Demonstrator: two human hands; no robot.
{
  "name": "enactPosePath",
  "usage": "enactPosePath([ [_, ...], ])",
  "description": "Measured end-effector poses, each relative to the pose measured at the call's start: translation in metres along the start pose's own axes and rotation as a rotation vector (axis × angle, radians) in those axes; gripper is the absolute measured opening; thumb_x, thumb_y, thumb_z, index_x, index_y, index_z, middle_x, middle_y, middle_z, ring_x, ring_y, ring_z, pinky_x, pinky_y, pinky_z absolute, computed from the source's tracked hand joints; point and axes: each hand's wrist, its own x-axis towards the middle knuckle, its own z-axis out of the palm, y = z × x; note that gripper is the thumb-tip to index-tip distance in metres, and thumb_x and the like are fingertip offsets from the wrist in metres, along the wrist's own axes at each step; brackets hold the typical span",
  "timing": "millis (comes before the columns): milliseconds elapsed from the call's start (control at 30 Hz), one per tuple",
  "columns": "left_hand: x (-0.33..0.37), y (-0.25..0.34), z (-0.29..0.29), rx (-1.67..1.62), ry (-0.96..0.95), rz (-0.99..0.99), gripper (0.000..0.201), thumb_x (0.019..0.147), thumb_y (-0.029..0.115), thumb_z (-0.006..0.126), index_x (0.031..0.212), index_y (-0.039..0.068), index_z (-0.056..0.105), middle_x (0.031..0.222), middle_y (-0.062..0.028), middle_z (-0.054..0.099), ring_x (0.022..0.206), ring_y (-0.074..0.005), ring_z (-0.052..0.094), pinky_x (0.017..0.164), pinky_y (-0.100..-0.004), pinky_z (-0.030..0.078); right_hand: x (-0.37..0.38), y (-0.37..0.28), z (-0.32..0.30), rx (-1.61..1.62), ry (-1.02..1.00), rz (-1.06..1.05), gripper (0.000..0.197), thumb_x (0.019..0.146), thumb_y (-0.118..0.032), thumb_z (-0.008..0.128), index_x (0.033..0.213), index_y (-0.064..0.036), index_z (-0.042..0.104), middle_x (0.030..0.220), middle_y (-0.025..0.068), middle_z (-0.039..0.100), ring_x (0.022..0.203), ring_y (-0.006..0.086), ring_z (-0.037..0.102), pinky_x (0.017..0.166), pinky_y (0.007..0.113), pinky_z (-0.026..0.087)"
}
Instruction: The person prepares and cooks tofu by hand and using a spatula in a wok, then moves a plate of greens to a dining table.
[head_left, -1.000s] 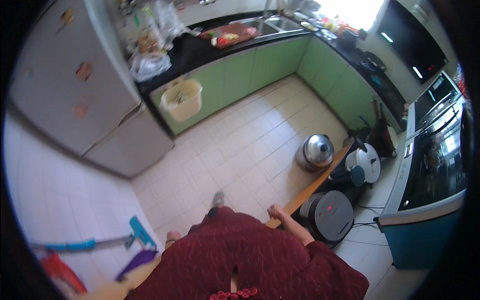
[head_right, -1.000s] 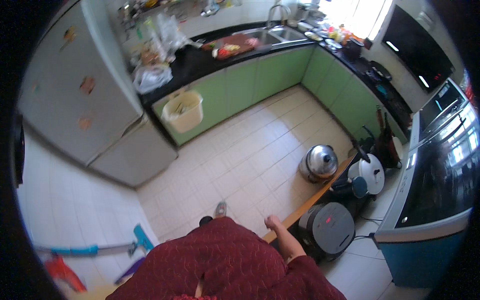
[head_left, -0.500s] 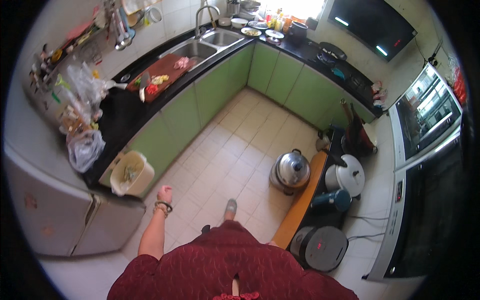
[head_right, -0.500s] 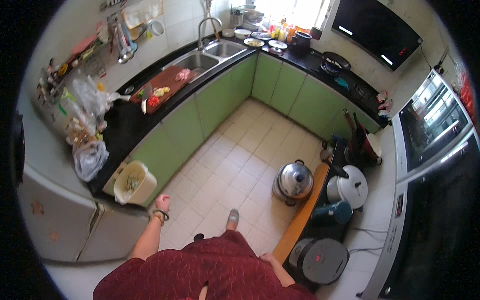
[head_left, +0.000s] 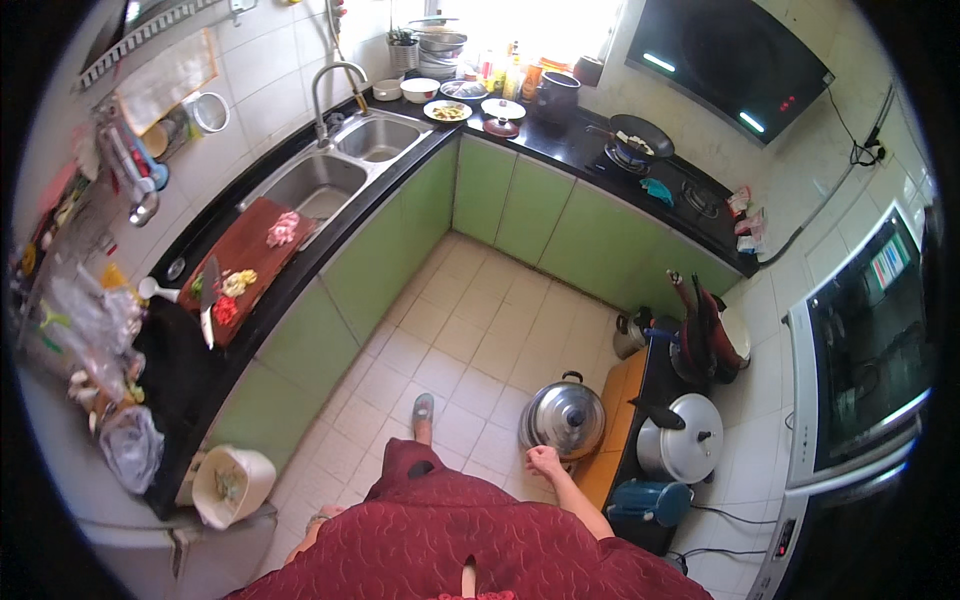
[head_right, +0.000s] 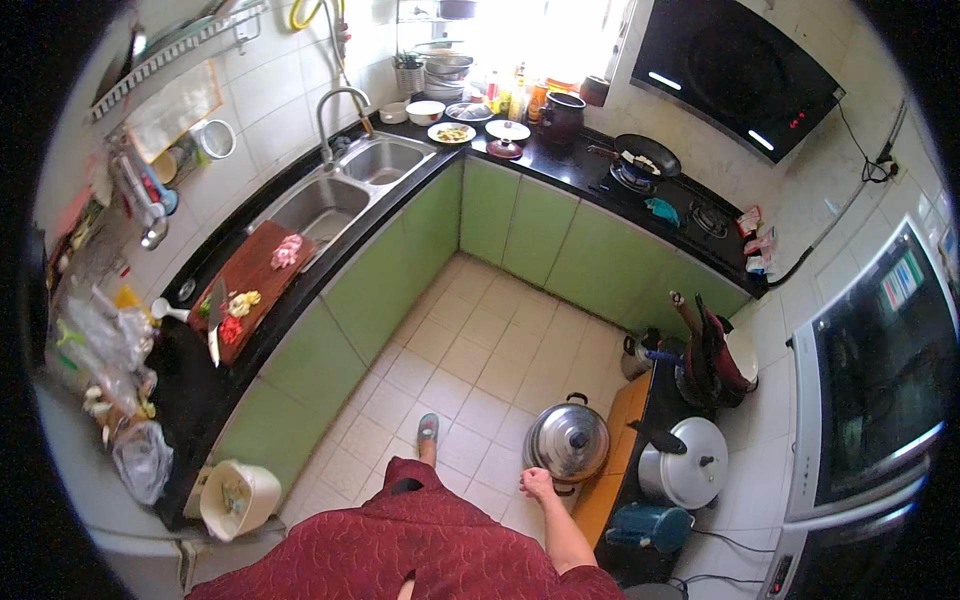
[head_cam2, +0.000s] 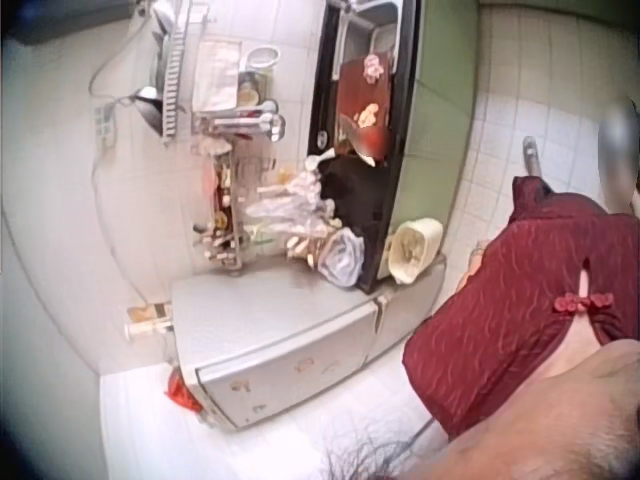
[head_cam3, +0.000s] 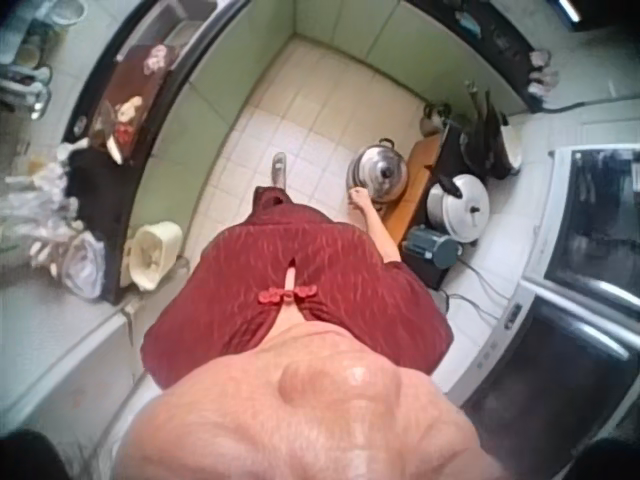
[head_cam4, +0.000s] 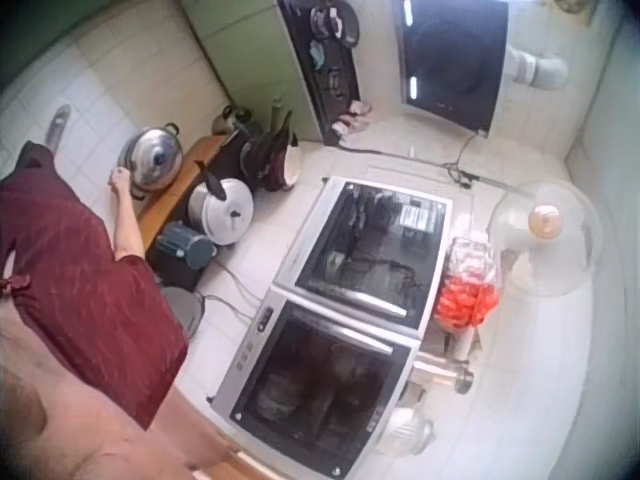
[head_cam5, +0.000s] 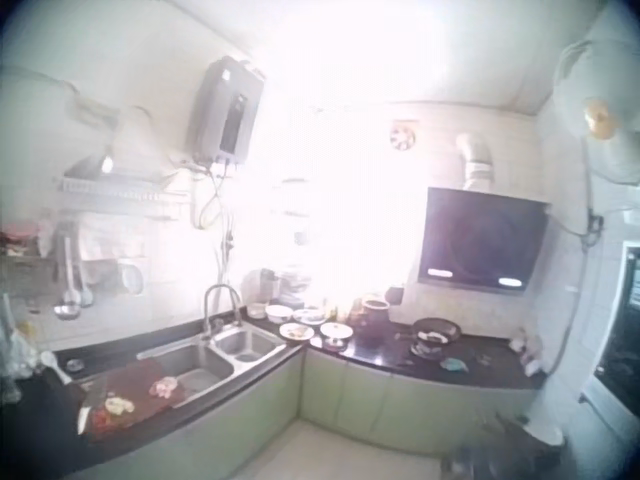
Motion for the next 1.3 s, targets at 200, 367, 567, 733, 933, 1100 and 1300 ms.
enactPosePath([
  [200,0.087,0.162,-0.077,0.044,-0.088,-0.001,0.030,0.091,0.029,0.052,0.090,0.004,0.069,0.078,-0.0106,0.071,0.068,-0.0212,0.067,0.065,-0.0384,0.054,0.060,-0.042,-0.007,-0.051,-0.046,0.191,0.019,0.088,-0.017,0.060,0.090,-0.0023,0.071,0.078,0.0088,0.069,0.068,0.0189,0.068,0.058,0.033,0.056],
  [367,0.184,0.393,-0.146,0.347,-0.112,0.307,0.034,0.091,0.029,0.047,0.092,0.001,0.066,0.077,-0.0122,0.070,0.067,-0.0226,0.066,0.065,-0.0403,0.053,0.106,-0.097,-0.037,-0.026,0.123,0.100,0.019,0.088,-0.016,0.061,0.085,-0.0010,0.070,0.072,0.0088,0.069,0.060,0.0155,0.066,0.051,0.030,0.053],
  [567,0.183,0.696,-0.169,-0.091,-0.200,0.697,0.023,0.094,0.012,0.050,0.111,0.004,0.063,0.084,-0.0069,0.066,0.070,-0.0146,0.063,0.061,-0.0294,0.055,0.155,-0.156,-0.039,0.258,0.176,0.222,0.018,0.091,-0.017,0.058,0.092,-0.0024,0.067,0.076,0.0078,0.068,0.061,0.0160,0.066,0.047,0.030,0.050],
  [733,0.176,0.845,-0.146,-0.238,-0.466,0.797,0.023,0.095,0.015,0.054,0.115,0.007,0.061,0.089,-0.0034,0.065,0.069,-0.0112,0.060,0.062,-0.0271,0.054,0.197,-0.197,-0.072,0.066,0.048,0.295,0.017,0.090,-0.018,0.058,0.091,-0.0039,0.068,0.081,0.0065,0.069,0.062,0.0170,0.067,0.048,0.034,0.053],
  [933,0.187,0.917,-0.155,-0.181,-0.612,0.645,0.028,0.096,0.019,0.057,0.120,0.006,0.059,0.092,-0.0038,0.066,0.067,-0.0093,0.062,0.062,-0.0251,0.053,0.280,-0.251,-0.127,0.088,0.135,0.337,0.021,0.095,-0.020,0.052,0.102,-0.0079,0.068,0.086,0.0060,0.071,0.063,0.0153,0.066,0.049,0.032,0.053],
  [1100,0.193,0.972,-0.189,-0.350,-0.698,0.511,0.028,0.099,0.021,0.054,0.124,0.007,0.057,0.097,-0.0048,0.067,0.073,-0.0102,0.064,0.070,-0.0253,0.054,0.360,-0.332,-0.197,0.223,0.233,0.272,0.022,0.093,-0.020,0.052,0.096,-0.0052,0.068,0.084,0.0055,0.069,0.067,0.0143,0.067,0.048,0.030,0.053],
  [1300,0.211,1.091,-0.206,-0.311,-0.766,0.543,0.029,0.100,0.020,0.052,0.125,0.005,0.056,0.099,-0.0056,0.068,0.075,-0.0107,0.065,0.072,-0.0251,0.055,0.440,-0.449,-0.268,0.477,0.463,-0.047,0.021,0.095,-0.018,0.057,0.109,-0.0038,0.062,0.091,0.0053,0.067,0.072,0.0139,0.067,0.052,0.027,0.055],
])
